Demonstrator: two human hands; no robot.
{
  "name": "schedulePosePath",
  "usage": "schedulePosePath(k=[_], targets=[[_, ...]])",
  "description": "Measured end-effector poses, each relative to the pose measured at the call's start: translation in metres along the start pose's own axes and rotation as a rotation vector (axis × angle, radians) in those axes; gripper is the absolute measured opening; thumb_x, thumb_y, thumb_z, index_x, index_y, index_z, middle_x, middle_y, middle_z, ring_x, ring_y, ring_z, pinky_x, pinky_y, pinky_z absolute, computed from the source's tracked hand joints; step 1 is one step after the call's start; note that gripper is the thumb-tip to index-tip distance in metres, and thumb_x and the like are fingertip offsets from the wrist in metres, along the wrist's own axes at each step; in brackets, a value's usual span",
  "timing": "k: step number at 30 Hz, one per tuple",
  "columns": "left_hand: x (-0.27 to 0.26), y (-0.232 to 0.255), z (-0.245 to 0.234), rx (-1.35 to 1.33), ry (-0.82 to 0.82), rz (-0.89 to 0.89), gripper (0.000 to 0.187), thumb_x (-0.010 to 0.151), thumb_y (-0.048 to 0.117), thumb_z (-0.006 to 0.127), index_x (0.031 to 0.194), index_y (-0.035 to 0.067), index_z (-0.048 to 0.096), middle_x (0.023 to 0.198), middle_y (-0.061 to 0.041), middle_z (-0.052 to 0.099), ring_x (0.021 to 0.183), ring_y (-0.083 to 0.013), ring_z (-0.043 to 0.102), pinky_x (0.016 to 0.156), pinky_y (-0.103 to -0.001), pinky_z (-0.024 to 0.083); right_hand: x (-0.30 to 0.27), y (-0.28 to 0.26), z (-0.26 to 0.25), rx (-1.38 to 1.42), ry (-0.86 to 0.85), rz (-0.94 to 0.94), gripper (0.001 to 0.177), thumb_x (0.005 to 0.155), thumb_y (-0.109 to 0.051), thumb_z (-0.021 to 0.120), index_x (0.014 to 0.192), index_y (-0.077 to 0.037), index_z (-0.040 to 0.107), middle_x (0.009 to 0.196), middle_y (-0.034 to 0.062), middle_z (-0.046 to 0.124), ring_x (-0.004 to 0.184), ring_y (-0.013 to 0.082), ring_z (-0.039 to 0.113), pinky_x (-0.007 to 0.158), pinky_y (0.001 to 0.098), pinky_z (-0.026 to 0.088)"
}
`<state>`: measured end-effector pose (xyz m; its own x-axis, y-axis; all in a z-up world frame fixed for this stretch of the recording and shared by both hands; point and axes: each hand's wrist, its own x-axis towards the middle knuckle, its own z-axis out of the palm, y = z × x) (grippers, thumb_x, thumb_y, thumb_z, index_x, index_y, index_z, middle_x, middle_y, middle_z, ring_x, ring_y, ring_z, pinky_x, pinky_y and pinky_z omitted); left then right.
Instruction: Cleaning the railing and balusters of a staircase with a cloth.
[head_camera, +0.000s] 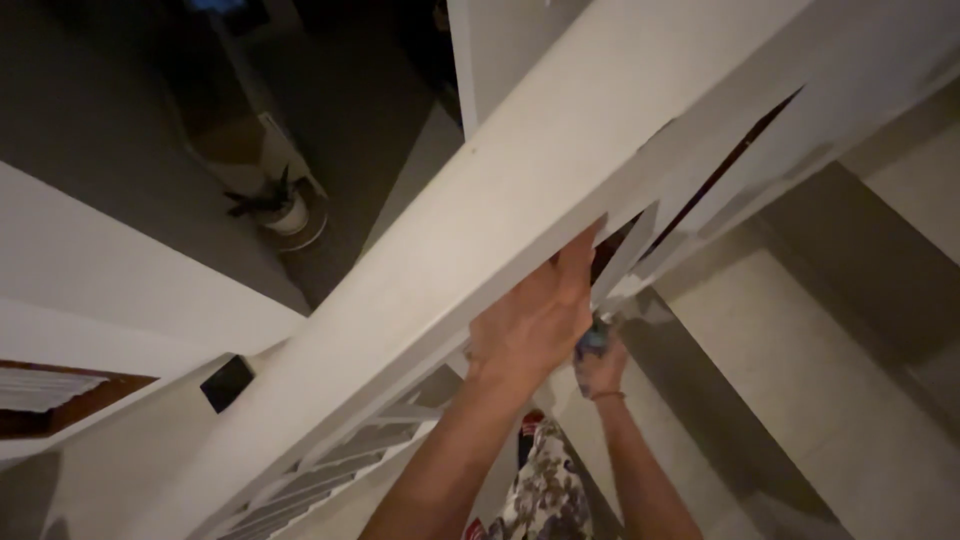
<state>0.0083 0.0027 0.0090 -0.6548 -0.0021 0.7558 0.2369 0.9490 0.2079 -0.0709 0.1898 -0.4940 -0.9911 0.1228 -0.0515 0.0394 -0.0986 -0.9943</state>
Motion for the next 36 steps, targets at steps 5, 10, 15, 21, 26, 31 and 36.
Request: schedulePosePath(k=[5,10,15,21,26,31,36], targets=[[0.004,0.000,-0.004,0.009,0.027,-0.003,0.040,0.091,0.007,0.066,0.131,0.007,0.068,0.118,-0.021,0.068,0.099,-0.0400,0.068,0.083,-0.049,0.055,-0.008,-0.183,0.021,-0.330,0.089,-0.385,0.063,0.084,0.006,0.068,0.145,0.001,0.050,0.132,0.0174,0.064,0.120,0.0231,0.061,0.104,0.0344,0.049],[-0.003,0.001,0.001,-0.035,-0.034,-0.043,0.044,0.088,0.010,0.067,0.132,0.011,0.068,0.113,-0.019,0.070,0.094,-0.0393,0.068,0.080,-0.050,0.055,-0.002,-0.195,0.051,-0.293,0.002,-0.549,0.063,0.094,-0.003,0.066,0.152,0.001,0.043,0.143,0.0156,0.059,0.130,0.0234,0.058,0.109,0.0354,0.047],[0.001,0.002,-0.006,0.000,-0.001,-0.020,0.052,0.080,0.016,0.065,0.132,0.012,0.068,0.116,-0.017,0.069,0.102,-0.0391,0.067,0.085,-0.049,0.055,0.017,-0.069,0.041,0.596,0.034,0.124,0.051,0.105,-0.030,0.062,0.143,0.003,0.060,0.128,0.0119,0.067,0.115,0.0230,0.063,0.098,0.0402,0.052],[-0.008,-0.002,0.015,0.117,0.053,0.001,0.042,0.095,0.008,0.069,0.137,0.011,0.070,0.124,-0.018,0.065,0.111,-0.0364,0.063,0.093,-0.047,0.054,-0.045,-0.063,-0.017,-0.898,-0.171,-0.200,0.056,0.081,-0.018,0.073,0.135,-0.005,0.064,0.114,0.0247,0.073,0.109,0.0403,0.070,0.094,0.0459,0.056],[-0.005,-0.001,0.008,0.209,0.055,0.030,0.050,0.087,0.008,0.068,0.136,0.012,0.069,0.129,-0.017,0.066,0.117,-0.0376,0.062,0.099,-0.050,0.053,-0.080,-0.148,0.036,-0.772,0.022,-0.421,0.069,0.077,-0.018,0.077,0.139,0.003,0.053,0.119,0.0306,0.068,0.109,0.0492,0.065,0.091,0.0516,0.053],[-0.005,-0.002,0.009,0.238,0.035,0.049,0.052,0.086,0.010,0.068,0.138,0.011,0.068,0.128,-0.021,0.065,0.112,-0.0390,0.063,0.094,-0.050,0.054,-0.050,-0.167,0.075,-0.997,0.015,-0.905,0.063,0.084,-0.021,0.072,0.139,0.003,0.055,0.129,0.0298,0.067,0.114,0.0518,0.065,0.094,0.0539,0.052],[-0.008,-0.007,0.019,0.137,-0.170,-0.026,0.053,0.092,0.004,0.066,0.144,0.013,0.070,0.120,-0.019,0.068,0.089,-0.0291,0.063,0.068,-0.046,0.051,-0.029,-0.185,0.106,-0.928,0.135,-0.880,0.057,0.087,-0.022,0.071,0.137,0.001,0.057,0.130,0.0292,0.067,0.114,0.0500,0.066,0.092,0.0513,0.054]])
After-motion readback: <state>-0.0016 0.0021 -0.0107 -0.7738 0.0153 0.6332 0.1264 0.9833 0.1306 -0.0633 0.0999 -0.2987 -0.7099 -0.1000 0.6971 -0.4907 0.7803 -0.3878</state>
